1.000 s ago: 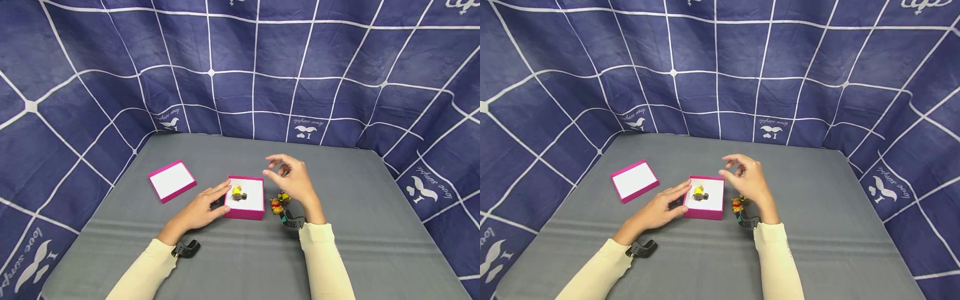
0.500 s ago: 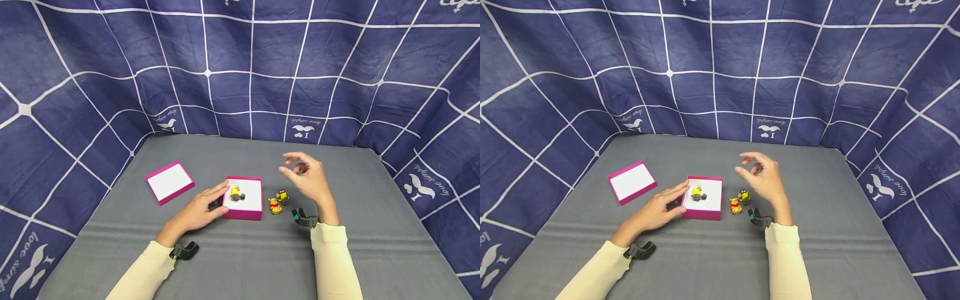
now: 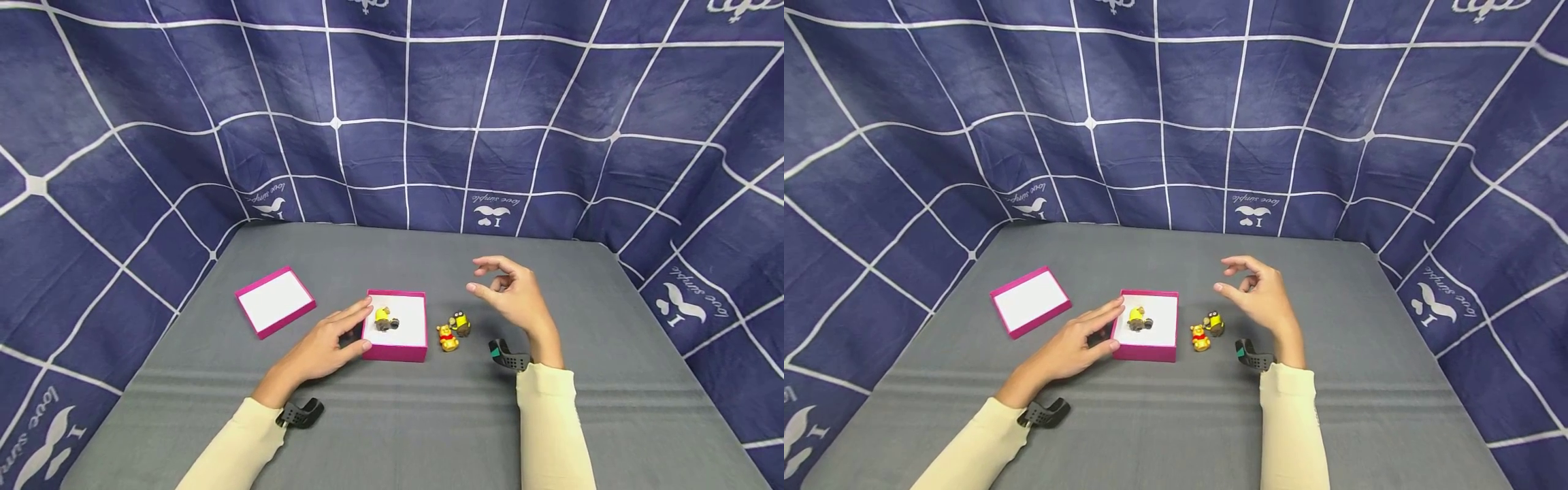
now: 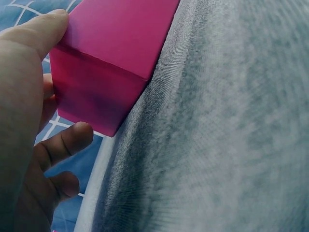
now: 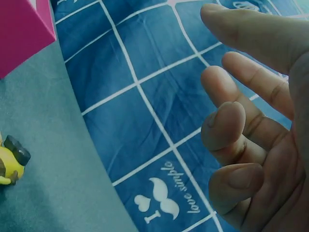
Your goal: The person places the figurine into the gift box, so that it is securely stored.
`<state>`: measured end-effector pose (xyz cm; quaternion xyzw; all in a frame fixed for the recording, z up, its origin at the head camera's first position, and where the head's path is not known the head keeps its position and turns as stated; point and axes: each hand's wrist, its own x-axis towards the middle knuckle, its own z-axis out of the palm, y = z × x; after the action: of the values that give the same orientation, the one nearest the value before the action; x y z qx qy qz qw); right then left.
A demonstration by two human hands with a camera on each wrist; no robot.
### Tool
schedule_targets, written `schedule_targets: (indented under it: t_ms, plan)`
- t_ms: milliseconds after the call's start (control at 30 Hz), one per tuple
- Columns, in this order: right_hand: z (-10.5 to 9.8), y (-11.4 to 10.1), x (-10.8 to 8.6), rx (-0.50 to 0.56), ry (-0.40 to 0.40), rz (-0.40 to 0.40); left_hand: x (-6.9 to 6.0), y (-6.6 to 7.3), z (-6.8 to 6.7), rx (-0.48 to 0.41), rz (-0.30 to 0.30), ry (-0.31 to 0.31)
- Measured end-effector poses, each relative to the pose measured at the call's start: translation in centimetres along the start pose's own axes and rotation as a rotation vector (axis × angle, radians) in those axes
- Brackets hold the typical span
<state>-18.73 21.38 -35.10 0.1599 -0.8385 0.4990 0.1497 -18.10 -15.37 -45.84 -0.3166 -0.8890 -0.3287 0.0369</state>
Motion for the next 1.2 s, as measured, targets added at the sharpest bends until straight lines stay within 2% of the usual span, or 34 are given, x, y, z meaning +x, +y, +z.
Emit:
schedule_targets:
  t_ms: [167, 267, 400, 500, 833, 1200]
  plan:
    - [-0.2, 1.8, 0.0, 0.076, -0.009, 0.028, 0.2, 0.0, 0.2, -0.002, 0.003, -0.001]
    - [-0.1, 3.9, 0.1, 0.120, -0.030, 0.062, 0.3, 0.0, 0.2, -0.001, 0.006, -0.005]
    - [0.2, 6.5, 0.2, 0.119, -0.084, 0.109, 0.4, 0.0, 0.2, -0.003, 0.012, 0.002]
    - [0.4, 7.6, 0.2, 0.112, -0.131, 0.121, 0.6, -0.1, 0.2, -0.002, 0.014, 0.007]
    - [1.6, 9.3, -0.3, 0.129, -0.272, 0.180, 0.2, 0.0, 0.0, 0.000, -0.005, 0.003]
    - [1.9, 10.1, -0.6, 0.108, -0.308, 0.210, 0.0, 0.0, 0.0, 0.007, 0.005, 0.007]
